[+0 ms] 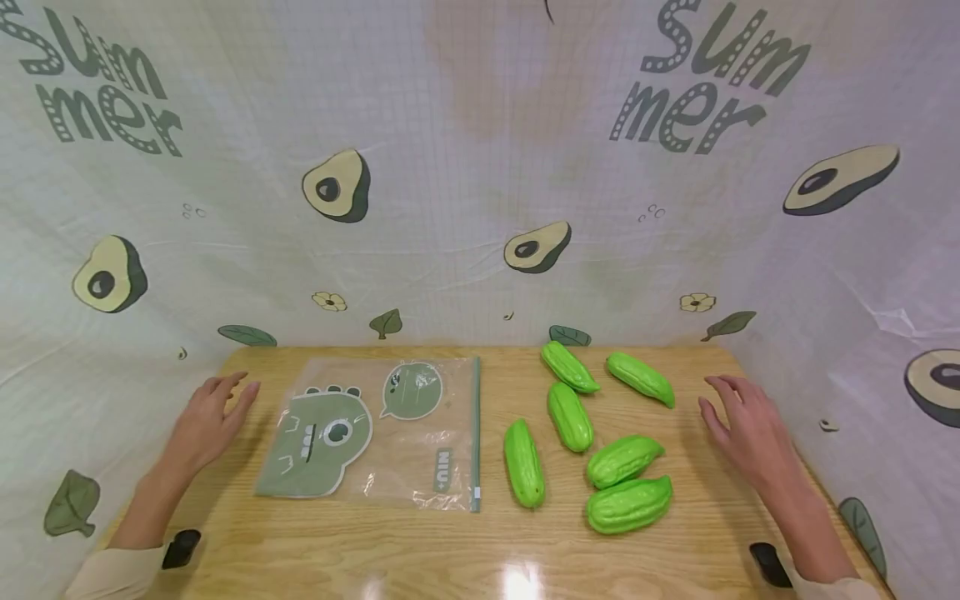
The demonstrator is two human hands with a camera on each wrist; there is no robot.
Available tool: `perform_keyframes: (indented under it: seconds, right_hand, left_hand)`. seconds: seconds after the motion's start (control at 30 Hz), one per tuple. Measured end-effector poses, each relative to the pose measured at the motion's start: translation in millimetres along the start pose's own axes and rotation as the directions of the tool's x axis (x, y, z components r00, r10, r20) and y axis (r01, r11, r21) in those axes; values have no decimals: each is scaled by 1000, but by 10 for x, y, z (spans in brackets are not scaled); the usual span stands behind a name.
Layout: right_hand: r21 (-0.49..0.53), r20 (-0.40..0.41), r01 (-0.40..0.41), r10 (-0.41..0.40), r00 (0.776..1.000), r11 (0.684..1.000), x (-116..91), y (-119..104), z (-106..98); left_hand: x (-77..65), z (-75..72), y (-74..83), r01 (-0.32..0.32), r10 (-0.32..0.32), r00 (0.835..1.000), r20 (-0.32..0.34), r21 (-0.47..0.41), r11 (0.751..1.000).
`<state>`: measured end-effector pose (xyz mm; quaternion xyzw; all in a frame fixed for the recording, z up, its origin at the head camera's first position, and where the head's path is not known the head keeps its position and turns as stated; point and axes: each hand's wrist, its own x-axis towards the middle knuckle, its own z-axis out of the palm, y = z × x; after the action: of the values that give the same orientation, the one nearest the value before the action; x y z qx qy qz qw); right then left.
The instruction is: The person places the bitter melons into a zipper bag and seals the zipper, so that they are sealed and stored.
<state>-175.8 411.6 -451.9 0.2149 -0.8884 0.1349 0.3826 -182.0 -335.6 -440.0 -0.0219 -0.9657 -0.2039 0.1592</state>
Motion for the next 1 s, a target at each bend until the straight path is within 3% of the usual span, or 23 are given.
perform_keyframes:
  seconds: [0.2,0.4,0.7,1.0]
  right_hand:
    - [7,10,3,-4,1000,1000,36,-88,-46]
    - [-8,33,11,-11,999,1000,88,-189,-68]
    - [16,39,30,-31,999,999,114,-351,-49]
    - [43,67,21,-24,997,999,155,-545,-29]
  left_hand:
    - [-16,-12,118,36,-36,998,52,-17,999]
    - [-23,-21,224,18,-13,997,82,-56,998]
    - [-9,28,405,-21,28,996,89,-82,996]
    - [-16,58,615,-19,29,995,92,-106,994]
